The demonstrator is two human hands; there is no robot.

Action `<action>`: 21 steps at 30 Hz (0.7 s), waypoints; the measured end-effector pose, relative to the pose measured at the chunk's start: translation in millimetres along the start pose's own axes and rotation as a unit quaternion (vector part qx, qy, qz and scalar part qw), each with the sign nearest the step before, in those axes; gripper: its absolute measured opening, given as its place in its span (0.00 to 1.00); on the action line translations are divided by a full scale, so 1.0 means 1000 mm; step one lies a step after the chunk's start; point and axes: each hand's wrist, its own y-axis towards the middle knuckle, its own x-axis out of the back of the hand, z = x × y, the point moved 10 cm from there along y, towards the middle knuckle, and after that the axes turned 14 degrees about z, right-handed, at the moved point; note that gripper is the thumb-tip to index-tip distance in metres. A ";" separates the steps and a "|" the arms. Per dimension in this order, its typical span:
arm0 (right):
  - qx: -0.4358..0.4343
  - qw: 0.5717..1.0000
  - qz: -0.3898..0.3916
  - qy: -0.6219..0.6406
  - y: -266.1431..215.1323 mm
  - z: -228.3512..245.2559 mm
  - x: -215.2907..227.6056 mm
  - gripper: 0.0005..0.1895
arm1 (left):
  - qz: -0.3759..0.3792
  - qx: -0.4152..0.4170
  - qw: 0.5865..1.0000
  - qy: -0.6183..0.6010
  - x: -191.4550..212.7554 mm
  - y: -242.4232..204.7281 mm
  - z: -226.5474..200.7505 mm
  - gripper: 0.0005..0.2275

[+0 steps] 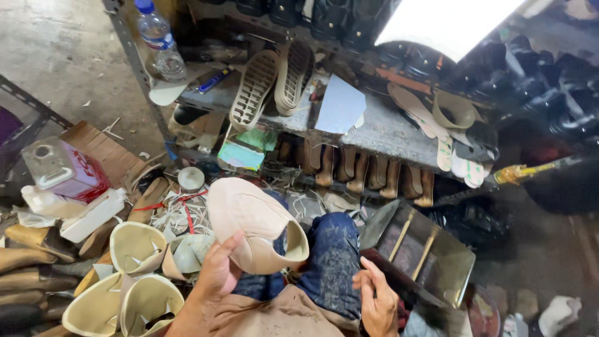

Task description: The person sits on the floor and handles a beige shoe upper, inserting a sole piece into it. They then pick up a green packet, open it, and appear to apply a substance to the shoe interior before pressing the sole firmly into place. Finally, they pick up a wooden shoe last and insert it into the shoe.

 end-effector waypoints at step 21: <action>0.023 0.995 0.012 -0.098 0.052 -0.009 0.009 0.19 | 0.006 -0.006 0.998 0.062 0.044 -0.028 0.000 0.22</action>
